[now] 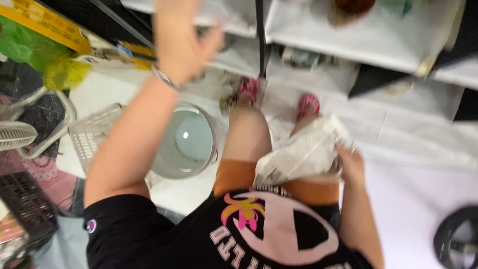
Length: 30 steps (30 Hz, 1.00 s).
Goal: The person sits on the floor and repeatedly wraps small objects with newspaper sheets. They pick up each object, fold newspaper around it, and place the wrapped item on a nearby shelf.
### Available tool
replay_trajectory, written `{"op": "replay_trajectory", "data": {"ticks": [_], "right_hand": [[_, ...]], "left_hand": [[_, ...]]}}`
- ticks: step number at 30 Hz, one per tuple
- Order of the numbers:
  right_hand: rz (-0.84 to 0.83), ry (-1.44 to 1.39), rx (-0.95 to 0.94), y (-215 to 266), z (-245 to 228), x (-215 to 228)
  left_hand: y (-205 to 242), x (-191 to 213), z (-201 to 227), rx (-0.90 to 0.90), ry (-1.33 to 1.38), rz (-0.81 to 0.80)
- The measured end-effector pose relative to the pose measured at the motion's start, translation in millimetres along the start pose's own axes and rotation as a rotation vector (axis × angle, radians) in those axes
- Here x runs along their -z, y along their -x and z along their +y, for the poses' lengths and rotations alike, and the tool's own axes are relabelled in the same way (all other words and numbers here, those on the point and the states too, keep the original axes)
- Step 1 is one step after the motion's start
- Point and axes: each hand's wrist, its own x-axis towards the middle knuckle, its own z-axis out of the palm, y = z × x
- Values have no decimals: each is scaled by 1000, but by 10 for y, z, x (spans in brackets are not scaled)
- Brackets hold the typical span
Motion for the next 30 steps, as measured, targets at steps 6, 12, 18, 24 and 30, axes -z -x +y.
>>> {"op": "replay_trajectory", "data": {"ticks": [6,12,18,24,30], "right_hand": [[-131,617,212,85,-513,190],[-44,724,569,322,-677,144],[-52,142,284,346,-514,255],[-99,-37,266,255,-405,235],[-36,-70,283,549,-688,91]], "left_hand": [[1128,-564,2089,-280,518,-489],[1921,-1153,2889,-315,441,-693],[1939,-1432,2627,296,504,-407],[1847,-1886,2031,558,890,-795],[2060,-1952,2019,821,1259,-865]]}}
